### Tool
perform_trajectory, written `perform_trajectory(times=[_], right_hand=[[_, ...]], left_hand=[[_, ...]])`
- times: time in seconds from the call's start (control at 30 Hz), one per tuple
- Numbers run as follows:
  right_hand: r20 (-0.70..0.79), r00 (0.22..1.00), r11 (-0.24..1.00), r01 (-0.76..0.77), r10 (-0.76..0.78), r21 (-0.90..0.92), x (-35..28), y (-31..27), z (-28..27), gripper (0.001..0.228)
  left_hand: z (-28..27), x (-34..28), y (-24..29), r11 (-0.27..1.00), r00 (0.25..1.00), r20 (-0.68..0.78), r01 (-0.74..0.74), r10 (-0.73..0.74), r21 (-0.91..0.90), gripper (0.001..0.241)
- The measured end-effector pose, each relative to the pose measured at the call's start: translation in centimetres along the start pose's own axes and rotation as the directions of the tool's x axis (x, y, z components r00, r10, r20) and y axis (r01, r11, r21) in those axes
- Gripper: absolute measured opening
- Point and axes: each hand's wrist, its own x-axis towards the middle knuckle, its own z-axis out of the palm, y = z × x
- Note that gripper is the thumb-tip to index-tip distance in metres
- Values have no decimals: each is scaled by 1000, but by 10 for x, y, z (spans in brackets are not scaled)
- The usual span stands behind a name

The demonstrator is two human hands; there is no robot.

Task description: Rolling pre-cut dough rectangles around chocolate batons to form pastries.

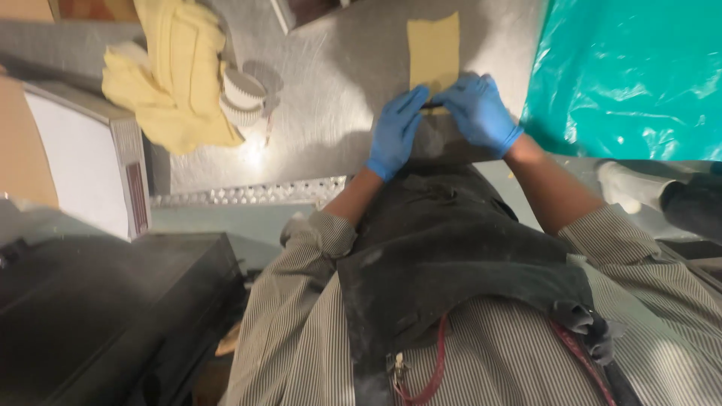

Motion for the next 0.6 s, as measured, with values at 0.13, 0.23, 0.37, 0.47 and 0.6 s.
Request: perform_trajectory(times=[0.13, 0.23, 0.37, 0.47, 0.6], right_hand=[[-92, 996, 1000, -20, 19, -2, 0, 17, 20, 14], [-210, 975, 996, -53, 67, 72, 1, -16, 5, 9], [-288, 957, 999, 15, -24, -33, -14, -5, 29, 11], [-200, 976, 988, 60, -88, -144, -17, -6, 24, 30], [-153, 965, 918, 142, -211, -370, -16, 21, 42, 24]], left_hand=[[3, 16, -8, 978, 998, 61, -42, 30, 206, 34], [2, 14, -16, 960, 994, 110, -39, 9, 276, 33], [1, 9, -22, 894, 982, 180, -122, 47, 431, 32], [-2, 15, -23, 797, 962, 239, -244, 129, 552, 37], [-14, 29, -21, 647, 885, 225, -453, 407, 614, 44]])
